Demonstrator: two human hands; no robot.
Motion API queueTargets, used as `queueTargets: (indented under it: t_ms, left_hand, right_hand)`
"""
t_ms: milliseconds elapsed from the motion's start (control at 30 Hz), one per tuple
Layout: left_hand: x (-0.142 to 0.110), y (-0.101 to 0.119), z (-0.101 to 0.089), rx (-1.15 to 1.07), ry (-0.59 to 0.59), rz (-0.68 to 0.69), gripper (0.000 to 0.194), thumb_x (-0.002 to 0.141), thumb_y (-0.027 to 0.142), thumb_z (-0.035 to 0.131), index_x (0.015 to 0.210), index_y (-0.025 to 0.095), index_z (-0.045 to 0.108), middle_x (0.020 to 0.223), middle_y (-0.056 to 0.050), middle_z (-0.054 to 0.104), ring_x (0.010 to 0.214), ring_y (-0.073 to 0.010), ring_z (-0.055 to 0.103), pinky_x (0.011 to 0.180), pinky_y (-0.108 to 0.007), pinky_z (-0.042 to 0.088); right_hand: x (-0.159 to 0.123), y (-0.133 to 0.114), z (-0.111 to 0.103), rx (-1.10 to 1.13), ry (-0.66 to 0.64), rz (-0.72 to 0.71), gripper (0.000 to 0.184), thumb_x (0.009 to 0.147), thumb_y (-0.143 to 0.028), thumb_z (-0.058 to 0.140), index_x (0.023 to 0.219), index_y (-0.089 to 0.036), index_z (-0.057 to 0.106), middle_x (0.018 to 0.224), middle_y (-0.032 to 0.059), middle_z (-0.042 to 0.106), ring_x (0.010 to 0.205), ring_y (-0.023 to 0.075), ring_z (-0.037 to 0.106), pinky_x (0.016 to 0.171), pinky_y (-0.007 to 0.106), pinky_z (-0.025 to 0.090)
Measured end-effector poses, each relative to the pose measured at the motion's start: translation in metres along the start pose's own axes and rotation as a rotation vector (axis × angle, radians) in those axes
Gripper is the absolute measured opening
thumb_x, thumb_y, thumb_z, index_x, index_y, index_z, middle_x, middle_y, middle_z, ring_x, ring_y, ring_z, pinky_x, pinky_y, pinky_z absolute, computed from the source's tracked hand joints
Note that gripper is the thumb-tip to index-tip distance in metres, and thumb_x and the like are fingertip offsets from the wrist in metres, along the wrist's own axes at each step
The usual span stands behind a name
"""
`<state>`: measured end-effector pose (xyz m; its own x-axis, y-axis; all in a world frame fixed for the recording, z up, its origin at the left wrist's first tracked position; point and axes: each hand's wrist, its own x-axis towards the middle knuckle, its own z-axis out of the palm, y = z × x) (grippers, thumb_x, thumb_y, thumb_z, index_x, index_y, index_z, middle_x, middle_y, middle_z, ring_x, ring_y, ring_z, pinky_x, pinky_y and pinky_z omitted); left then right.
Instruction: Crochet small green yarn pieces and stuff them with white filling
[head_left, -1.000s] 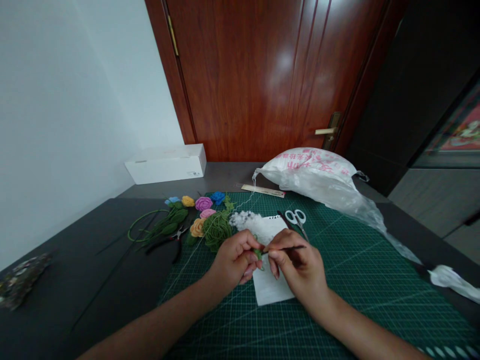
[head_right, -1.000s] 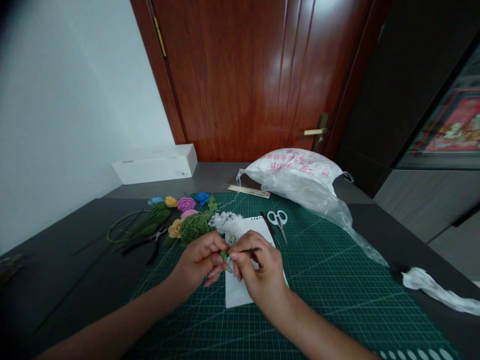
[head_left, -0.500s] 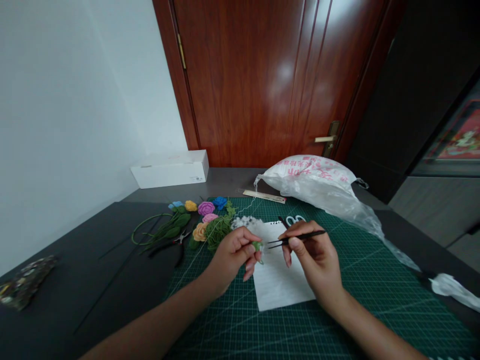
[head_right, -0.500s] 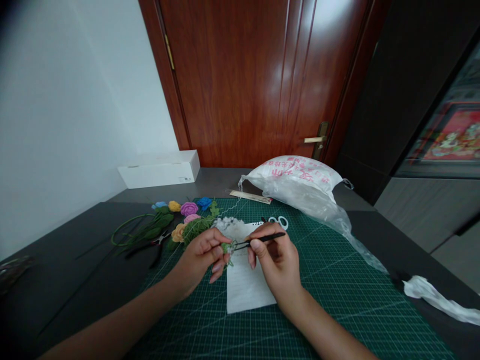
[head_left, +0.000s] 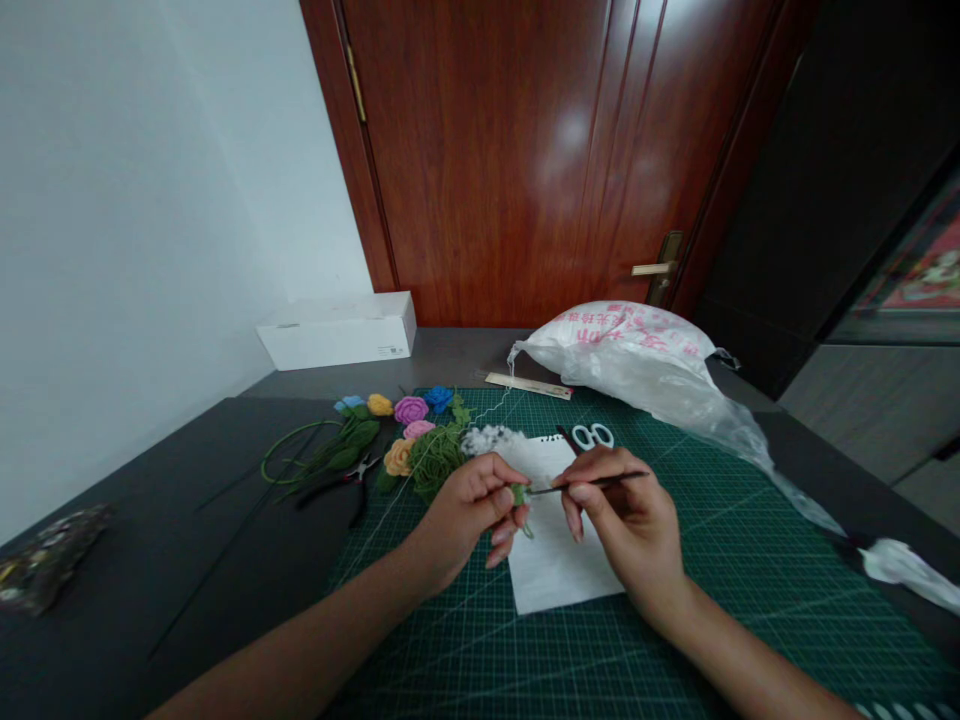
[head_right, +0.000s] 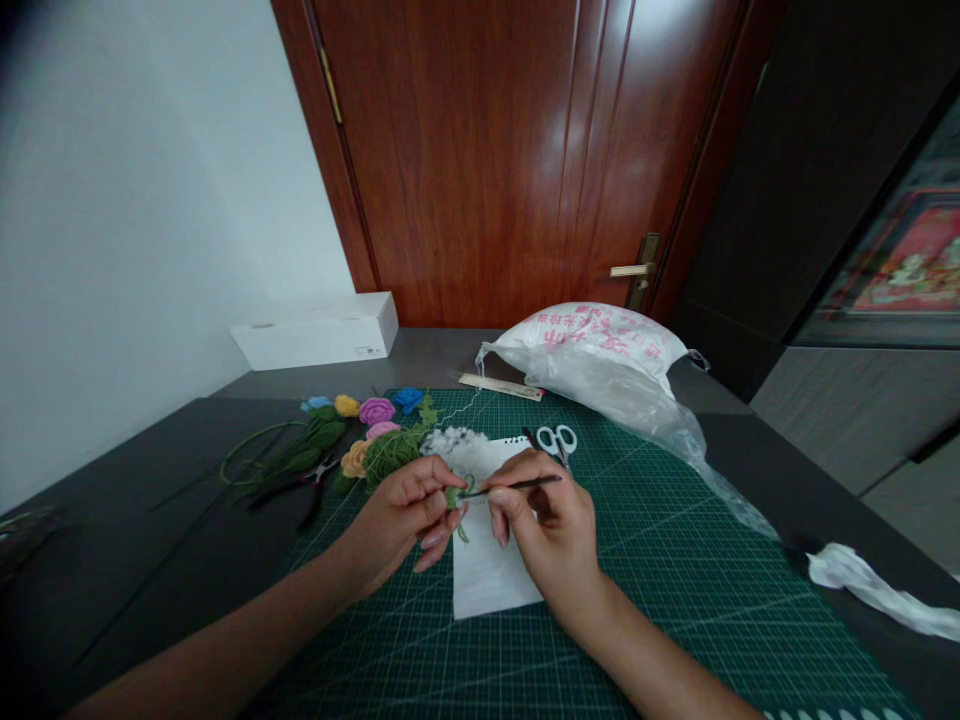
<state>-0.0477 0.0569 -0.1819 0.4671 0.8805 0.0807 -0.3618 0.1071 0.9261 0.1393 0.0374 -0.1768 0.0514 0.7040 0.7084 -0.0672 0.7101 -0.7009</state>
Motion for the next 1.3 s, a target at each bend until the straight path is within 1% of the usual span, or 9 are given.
queueTargets:
  t_ms: [200,400,500,667,767,867,967,1100,1300]
  left_hand:
    - [-0.001,0.001,0.001,0.054,-0.014,0.003,0.028,0.083,0.033,0.079,0.095,0.015,0.060,0.062,0.002,0.062,0.040,-0.0049,0.041,0.034,-0.015,0.039]
    - [-0.003,0.002,0.004,0.054,-0.033,-0.008,0.022,0.084,0.028,0.074,0.092,0.017,0.057,0.059,0.004,0.059,0.039,-0.0044,0.037,0.033,-0.014,0.037]
    - [-0.006,0.001,0.005,0.042,-0.038,-0.033,0.022,0.082,0.026,0.074,0.089,0.018,0.055,0.061,0.004,0.060,0.038,-0.0040,0.036,0.032,-0.014,0.035]
    - [-0.008,0.001,0.006,0.074,-0.012,-0.078,0.025,0.081,0.028,0.075,0.085,0.018,0.053,0.062,0.003,0.061,0.039,-0.0036,0.035,0.031,-0.013,0.033]
    - [-0.005,0.004,0.007,0.067,-0.011,-0.055,0.026,0.082,0.031,0.076,0.089,0.017,0.055,0.062,0.003,0.061,0.038,-0.0036,0.035,0.031,-0.014,0.034]
    - [-0.002,0.006,0.005,0.043,0.016,-0.032,0.027,0.083,0.032,0.077,0.094,0.017,0.058,0.063,0.003,0.060,0.040,-0.0044,0.035,0.032,-0.015,0.036]
    - [0.000,0.007,0.002,0.017,0.042,-0.038,0.029,0.082,0.033,0.080,0.095,0.016,0.059,0.064,0.003,0.060,0.042,-0.0049,0.036,0.033,-0.015,0.036]
    - [0.001,0.009,0.000,-0.020,0.029,-0.036,0.031,0.081,0.034,0.081,0.095,0.015,0.060,0.064,0.002,0.060,0.042,-0.0049,0.037,0.032,-0.015,0.035]
    - [-0.001,0.008,0.001,-0.045,-0.034,-0.053,0.034,0.082,0.038,0.081,0.095,0.016,0.059,0.063,0.004,0.058,0.041,-0.0039,0.035,0.032,-0.014,0.035]
  right_hand:
    - [0.002,0.000,0.002,0.078,0.016,0.123,0.007,0.097,-0.018,0.065,0.090,-0.020,0.066,0.070,-0.0040,0.063,0.042,0.0055,0.057,0.042,0.019,0.042]
    - [-0.002,0.002,0.008,0.157,-0.037,0.190,0.009,0.097,-0.024,0.067,0.089,-0.022,0.063,0.064,-0.0059,0.060,0.038,0.0055,0.052,0.038,0.017,0.041]
    - [-0.007,0.005,0.009,0.088,-0.070,0.124,0.007,0.097,-0.022,0.066,0.090,-0.022,0.065,0.071,-0.0034,0.064,0.041,0.0056,0.052,0.040,0.018,0.042]
    - [-0.006,0.009,0.006,-0.095,-0.165,-0.090,0.008,0.095,-0.017,0.067,0.089,-0.021,0.069,0.073,0.0008,0.067,0.063,0.0131,0.065,0.059,0.025,0.053]
    - [0.001,0.009,0.001,-0.010,-0.176,0.001,0.004,0.097,-0.019,0.065,0.095,-0.022,0.067,0.078,-0.0008,0.065,0.052,0.0092,0.061,0.049,0.022,0.049]
    - [0.009,0.002,-0.003,0.067,-0.074,0.073,0.004,0.100,-0.019,0.062,0.098,-0.022,0.065,0.079,-0.0027,0.062,0.048,0.0069,0.060,0.046,0.021,0.048]
    - [0.012,-0.005,-0.005,0.089,-0.009,0.032,0.006,0.100,-0.018,0.061,0.100,-0.021,0.066,0.087,0.0002,0.065,0.052,0.0073,0.062,0.047,0.021,0.050]
    - [0.008,-0.005,-0.005,0.086,-0.050,-0.021,0.009,0.099,-0.016,0.062,0.103,-0.022,0.067,0.093,0.0031,0.067,0.056,0.0092,0.065,0.049,0.024,0.053]
    - [0.003,-0.001,-0.002,0.031,-0.054,-0.034,0.010,0.098,-0.014,0.063,0.101,-0.023,0.068,0.090,0.0017,0.067,0.054,0.0090,0.064,0.048,0.024,0.052]
